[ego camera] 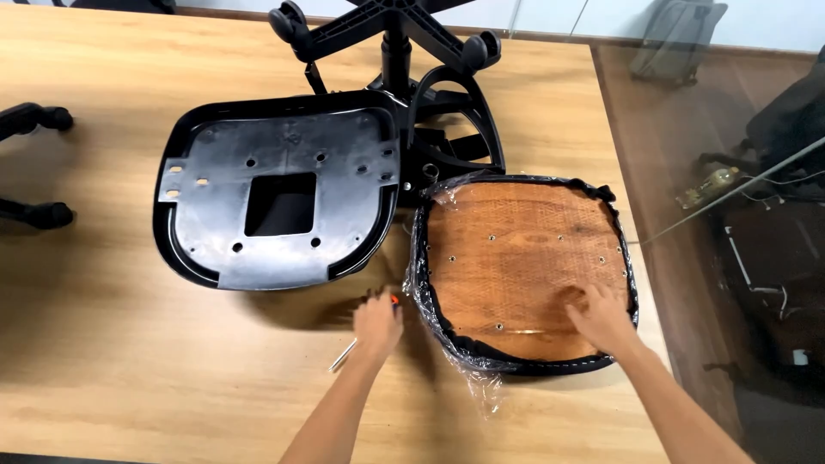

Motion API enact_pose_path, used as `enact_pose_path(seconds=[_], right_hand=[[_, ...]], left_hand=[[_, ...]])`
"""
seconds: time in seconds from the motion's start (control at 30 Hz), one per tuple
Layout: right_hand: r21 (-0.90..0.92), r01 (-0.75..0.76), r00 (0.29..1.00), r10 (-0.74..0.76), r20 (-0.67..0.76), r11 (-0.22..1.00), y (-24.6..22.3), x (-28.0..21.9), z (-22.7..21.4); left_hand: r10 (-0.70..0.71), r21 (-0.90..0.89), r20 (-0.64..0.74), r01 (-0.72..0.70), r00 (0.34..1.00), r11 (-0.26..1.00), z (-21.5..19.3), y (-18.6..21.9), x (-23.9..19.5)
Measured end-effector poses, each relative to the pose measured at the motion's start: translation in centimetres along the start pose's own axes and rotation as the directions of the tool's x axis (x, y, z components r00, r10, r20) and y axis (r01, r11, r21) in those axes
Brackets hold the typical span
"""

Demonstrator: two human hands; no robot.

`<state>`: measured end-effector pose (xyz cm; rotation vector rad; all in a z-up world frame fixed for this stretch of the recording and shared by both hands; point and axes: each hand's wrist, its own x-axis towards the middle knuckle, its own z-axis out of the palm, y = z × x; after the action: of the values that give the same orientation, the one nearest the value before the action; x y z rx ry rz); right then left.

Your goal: The person assembles an office chair on a wooden table. They flip the padded seat cushion over, position the black plastic seat plate on its underside, pick up screws and a mechanism part, and drive screws into the plate using a screwdriver, steadying the seat with their other hand.

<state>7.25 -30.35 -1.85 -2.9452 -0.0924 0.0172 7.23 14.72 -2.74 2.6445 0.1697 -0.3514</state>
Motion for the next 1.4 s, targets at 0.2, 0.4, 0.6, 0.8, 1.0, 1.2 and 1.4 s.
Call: enact_pose_path(seconds=[0.2, 0.4, 0.6, 0.8, 1.0, 1.2, 1.4], right_hand=[[0.099, -0.442, 0.887, 0.417, 0.198, 0.892, -1.1, -1.2, -4.8], [0.177, -0.606, 0.793, 0.573, 0.207, 0.775, 2.4, -0.9, -3.1], [0.430, -0.586, 0.810, 0.519, 0.274, 0.687, 4.6, -0.7, -0.5], [0.299, -0.725, 0.681, 0.584, 0.442, 0.620, 4.6, -1.1, -0.6], [0.175, -0.775, 0.588, 0.592, 0.551, 0.607, 1.8, -3.7, -2.9], [0.079, -0.763, 0.539, 0.565, 0.625, 0.641, -1.1, -6.7, -4.0], [0.103, -0.727, 0.566, 0.508, 0.650, 0.679, -2.6, -9.7, -3.6]], left_hand=[[0.010, -0.583, -0.204, -0.129, 0.979, 0.802, 4.7, 3.0, 3.0], [-0.032, -0.579, -0.015, 0.017, 0.999, 0.815, 3.4, 5.2, 2.8], [-0.038, -0.502, 0.006, 0.036, 0.999, 0.864, 3.7, 5.1, 3.8], [-0.080, -0.443, 0.088, 0.111, 0.993, 0.889, 2.7, 4.9, 2.8], [-0.052, -0.412, 0.145, 0.108, 0.988, 0.905, 2.4, 2.9, 0.9], [-0.019, -0.315, 0.233, 0.094, 0.972, 0.944, 3.5, -0.9, -0.7], [0.034, -0.238, 0.339, 0.051, 0.940, 0.970, 3.8, -3.7, -1.6]])
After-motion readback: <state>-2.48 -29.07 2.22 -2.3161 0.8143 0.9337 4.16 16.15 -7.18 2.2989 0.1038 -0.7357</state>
